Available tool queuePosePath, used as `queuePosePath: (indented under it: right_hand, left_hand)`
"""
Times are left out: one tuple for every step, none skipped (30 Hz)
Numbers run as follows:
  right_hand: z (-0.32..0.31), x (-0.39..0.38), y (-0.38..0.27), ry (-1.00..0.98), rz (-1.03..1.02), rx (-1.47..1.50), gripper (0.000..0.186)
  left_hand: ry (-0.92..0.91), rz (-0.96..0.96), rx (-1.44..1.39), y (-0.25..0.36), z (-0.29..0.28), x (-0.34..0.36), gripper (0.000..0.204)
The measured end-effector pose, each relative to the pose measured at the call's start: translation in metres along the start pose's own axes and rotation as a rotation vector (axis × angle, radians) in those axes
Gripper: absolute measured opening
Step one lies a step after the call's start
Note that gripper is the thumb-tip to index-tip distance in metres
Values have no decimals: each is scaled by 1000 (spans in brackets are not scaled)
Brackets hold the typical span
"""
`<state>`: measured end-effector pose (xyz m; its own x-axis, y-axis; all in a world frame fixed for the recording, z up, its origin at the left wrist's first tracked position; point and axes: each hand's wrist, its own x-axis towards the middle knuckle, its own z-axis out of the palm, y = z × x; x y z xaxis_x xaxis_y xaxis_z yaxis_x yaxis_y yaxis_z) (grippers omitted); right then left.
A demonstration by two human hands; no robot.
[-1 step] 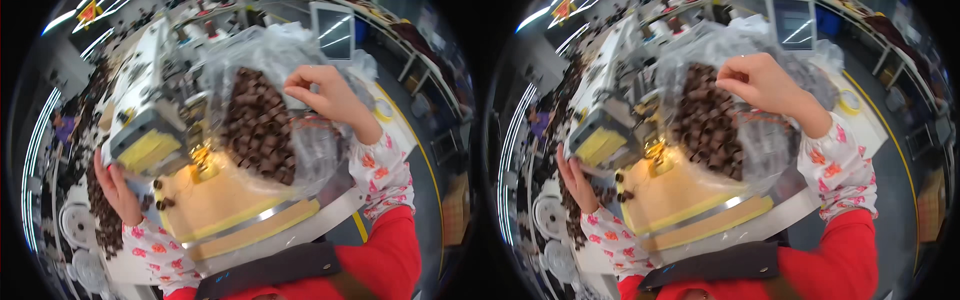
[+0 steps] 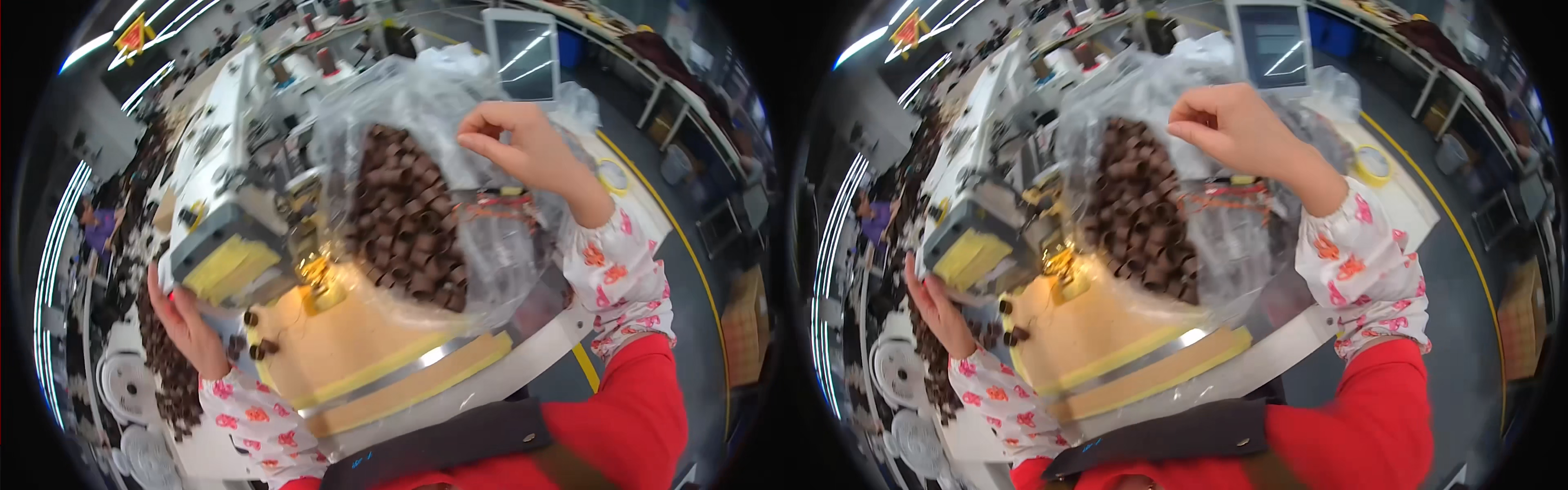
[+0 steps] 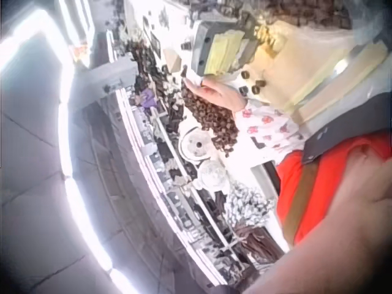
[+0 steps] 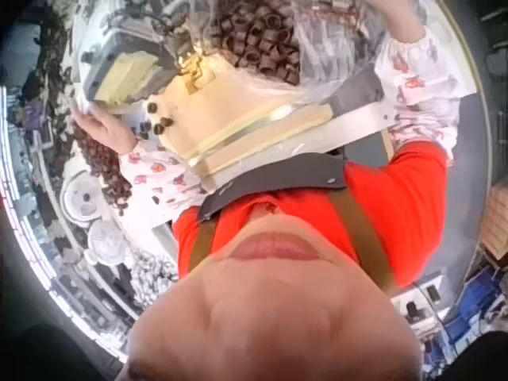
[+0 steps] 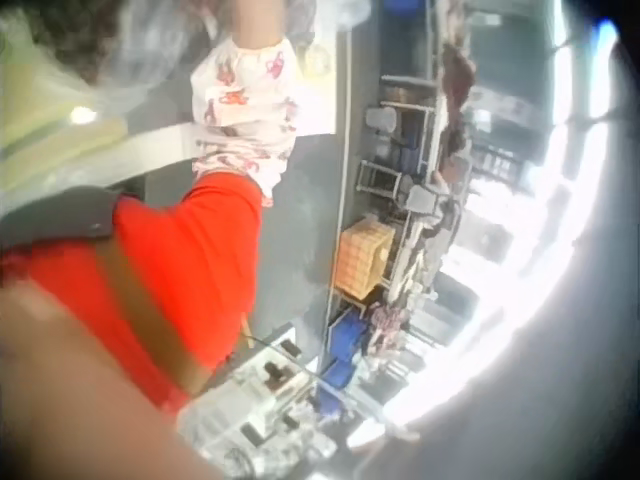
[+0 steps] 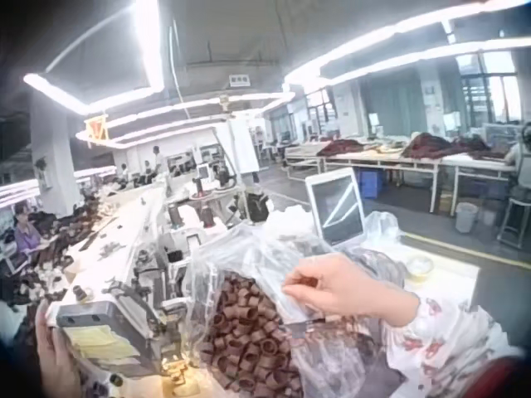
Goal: Sewing small brown leather loops using an industrial sewing machine.
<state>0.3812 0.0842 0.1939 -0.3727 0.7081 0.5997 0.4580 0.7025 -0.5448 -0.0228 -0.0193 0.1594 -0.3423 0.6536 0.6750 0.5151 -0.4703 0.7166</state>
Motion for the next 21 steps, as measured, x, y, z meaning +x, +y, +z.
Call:
queuePosePath:
  right_hand:
    - [-13, 3, 18, 97, -7, -16, 15]
    - [-30, 6, 37, 176, -9, -73, 15]
    - [-44, 6, 59, 220, 68, -115, 15]
    - [-63, 1, 78, 269, 154, -157, 15]
    - [-80, -3, 96, 316, 237, -193, 14]
    - [-96, -7, 116, 359, 226, -300, 14]
    - [-110, -11, 133, 394, 214, -403, 14]
    - [-123, -13, 147, 429, 200, -504, 14]
    - [-126, -13, 156, 405, 256, -510, 14]
    - [-125, -13, 165, 399, 218, -579, 15]
    - [-122, -13, 174, 393, 179, -648, 15]
    - [-118, -13, 180, 383, 145, -720, 16]
    - [-115, -13, 184, 349, 213, -647, 18]
    - [-113, -13, 191, 353, 196, -663, 18]
    - [-110, -12, 199, 361, 174, -673, 18]
    - [-108, -14, 205, 370, 152, -686, 18]
    - [-107, -18, 211, 391, 147, -692, 19]
    - [-105, -22, 217, 398, 140, -697, 20]
    - [-104, -28, 223, 404, 133, -704, 20]
    - [-103, -34, 228, 411, 126, -712, 21]
    - [-100, -39, 230, 383, 142, -720, 21]
  left_hand:
    - [31, 7, -20, -4, -11, 2, 43]
    - [66, -9, -80, -22, -5, -1, 43]
    - [77, 19, -171, -22, 4, -2, 43]
    - [78, 44, -263, -17, 9, -1, 43]
    - [26, 44, -325, -12, 11, 0, 44]
    - [51, -11, -354, -7, 13, 2, 44]
    - [18, -6, -340, -4, 13, 4, 45]
    - [-13, 0, -325, -1, 14, 6, 45]
    - [-24, -3, -278, -1, 12, 4, 46]
    - [5, 13, -276, -1, 12, 4, 46]
    - [35, 31, -274, -2, 13, 4, 46]
    - [61, 44, -276, -3, 17, 5, 46]
    - [114, 22, -272, 2, 22, 3, 41]
    - [127, 30, -134, 0, 26, 2, 41]
    - [142, 46, 9, 0, 25, 2, 40]
    - [157, 63, 149, -1, 25, 2, 40]
    - [169, 148, 152, -8, 24, 4, 42]
    - [199, 155, 324, -8, 24, 4, 42]
    - [228, 163, 495, -8, 23, 5, 42]
    - [257, 172, 665, -8, 23, 4, 42]
    - [299, 143, 508, -26, 17, 4, 39]
